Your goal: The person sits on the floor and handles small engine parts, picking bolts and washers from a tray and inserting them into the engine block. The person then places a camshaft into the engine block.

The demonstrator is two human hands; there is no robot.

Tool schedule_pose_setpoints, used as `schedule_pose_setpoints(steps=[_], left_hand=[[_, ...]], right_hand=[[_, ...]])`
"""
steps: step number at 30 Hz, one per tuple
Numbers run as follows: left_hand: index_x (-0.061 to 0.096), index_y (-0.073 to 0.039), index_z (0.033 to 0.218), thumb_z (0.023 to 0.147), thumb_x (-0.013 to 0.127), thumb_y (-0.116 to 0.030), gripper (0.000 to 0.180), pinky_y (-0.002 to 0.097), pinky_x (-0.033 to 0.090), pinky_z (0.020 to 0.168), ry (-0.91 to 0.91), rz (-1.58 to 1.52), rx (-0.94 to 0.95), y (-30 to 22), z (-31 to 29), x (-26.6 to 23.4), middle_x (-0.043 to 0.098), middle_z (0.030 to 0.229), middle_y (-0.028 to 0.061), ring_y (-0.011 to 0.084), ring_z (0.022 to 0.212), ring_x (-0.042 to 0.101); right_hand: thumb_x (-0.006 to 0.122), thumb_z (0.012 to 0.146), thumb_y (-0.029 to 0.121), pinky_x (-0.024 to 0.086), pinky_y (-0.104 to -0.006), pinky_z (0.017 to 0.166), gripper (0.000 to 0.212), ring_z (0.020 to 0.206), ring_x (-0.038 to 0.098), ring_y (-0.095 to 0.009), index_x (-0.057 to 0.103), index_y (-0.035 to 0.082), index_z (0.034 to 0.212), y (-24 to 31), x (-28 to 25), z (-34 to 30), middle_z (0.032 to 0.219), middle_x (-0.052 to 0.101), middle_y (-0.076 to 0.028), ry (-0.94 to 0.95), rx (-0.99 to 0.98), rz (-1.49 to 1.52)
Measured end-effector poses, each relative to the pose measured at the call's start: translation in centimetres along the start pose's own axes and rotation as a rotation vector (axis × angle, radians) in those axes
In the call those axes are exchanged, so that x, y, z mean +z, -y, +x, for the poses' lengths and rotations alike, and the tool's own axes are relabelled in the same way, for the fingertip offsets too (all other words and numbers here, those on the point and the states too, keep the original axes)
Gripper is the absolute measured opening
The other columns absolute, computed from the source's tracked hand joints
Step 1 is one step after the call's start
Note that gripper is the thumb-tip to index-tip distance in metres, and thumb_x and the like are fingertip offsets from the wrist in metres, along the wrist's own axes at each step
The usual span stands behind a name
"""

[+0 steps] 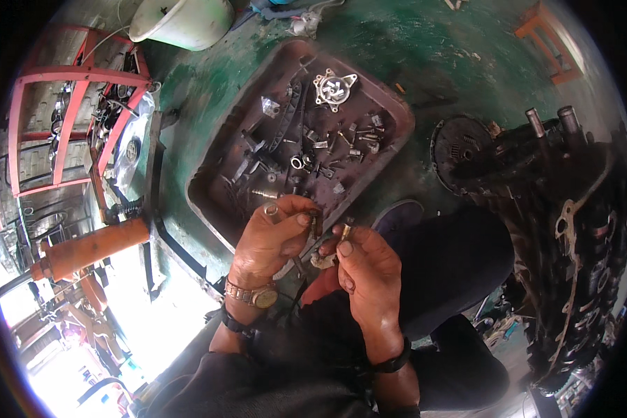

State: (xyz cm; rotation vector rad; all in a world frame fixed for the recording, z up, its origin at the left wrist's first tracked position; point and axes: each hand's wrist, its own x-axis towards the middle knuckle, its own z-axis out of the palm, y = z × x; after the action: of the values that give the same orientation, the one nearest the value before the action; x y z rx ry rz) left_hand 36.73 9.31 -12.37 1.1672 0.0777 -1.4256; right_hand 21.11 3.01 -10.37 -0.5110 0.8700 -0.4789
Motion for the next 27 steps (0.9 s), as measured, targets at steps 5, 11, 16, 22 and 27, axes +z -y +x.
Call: schedule_pose_setpoints(steps=[5,11,16,22,27], left_hand=[[0.057,0.004,0.101,0.083,0.058,0.0,0.018,0.0187,0.026,0.042,0.041,-0.016,0.021,0.2,0.3,1.1,0.055,0.069,0.0025,0.0048,0.047,0.037],[0.057,0.006,0.101,0.079,0.062,0.002,0.023,0.0181,0.029,0.044,0.106,0.028,-0.039,0.6,0.6,2.0,0.057,0.072,0.0038,0.0053,0.049,0.04],[0.058,0.006,0.101,0.079,0.062,0.002,0.023,0.0178,0.03,0.046,0.138,0.014,-0.024,1.0,0.5,3.1,0.057,0.074,0.0042,0.0052,0.05,0.041],[0.058,0.005,0.102,0.079,0.063,0.002,0.023,0.0175,0.03,0.045,0.147,0.021,-0.025,1.0,0.4,3.9,0.058,0.078,0.0042,0.0049,0.05,0.04],[0.057,0.005,0.104,0.08,0.063,0.001,0.025,0.0169,0.029,0.045,0.135,0.028,-0.024,1.5,0.1,4.4,0.058,0.078,0.0042,0.0043,0.05,0.039]], right_hand=[[0.056,0.088,0.011,0.036,-0.0151,0.045,0.02,0.053,0.041,-0.001,0.056,0.0,0.105,0.1,0.0,-0.1,0.086,0.064,-0.005,-0.025,0.044,0.004],[0.054,0.089,0.011,0.041,-0.0173,0.05,0.021,0.053,0.041,-0.001,0.055,0.0,0.106,0.7,-0.7,-1.3,0.087,0.064,-0.005,-0.075,-0.018,0.04],[0.054,0.09,0.013,0.042,-0.0178,0.048,0.021,0.053,0.04,-0.001,0.055,0.0,0.106,0.6,-1.4,-1.3,0.087,0.064,-0.005,-0.079,-0.037,0.043],[0.054,0.09,0.016,0.041,-0.0178,0.045,0.021,0.053,0.04,-0.001,0.055,0.0,0.104,0.4,-1.9,-1.3,0.083,0.062,-0.003,-0.093,-0.033,0.065],[0.055,0.09,0.016,0.04,-0.0171,0.044,0.022,0.052,0.04,-0.001,0.054,0.0,0.104,0.5,-2.2,-1.5,0.083,0.062,-0.003,-0.095,-0.043,0.105]])
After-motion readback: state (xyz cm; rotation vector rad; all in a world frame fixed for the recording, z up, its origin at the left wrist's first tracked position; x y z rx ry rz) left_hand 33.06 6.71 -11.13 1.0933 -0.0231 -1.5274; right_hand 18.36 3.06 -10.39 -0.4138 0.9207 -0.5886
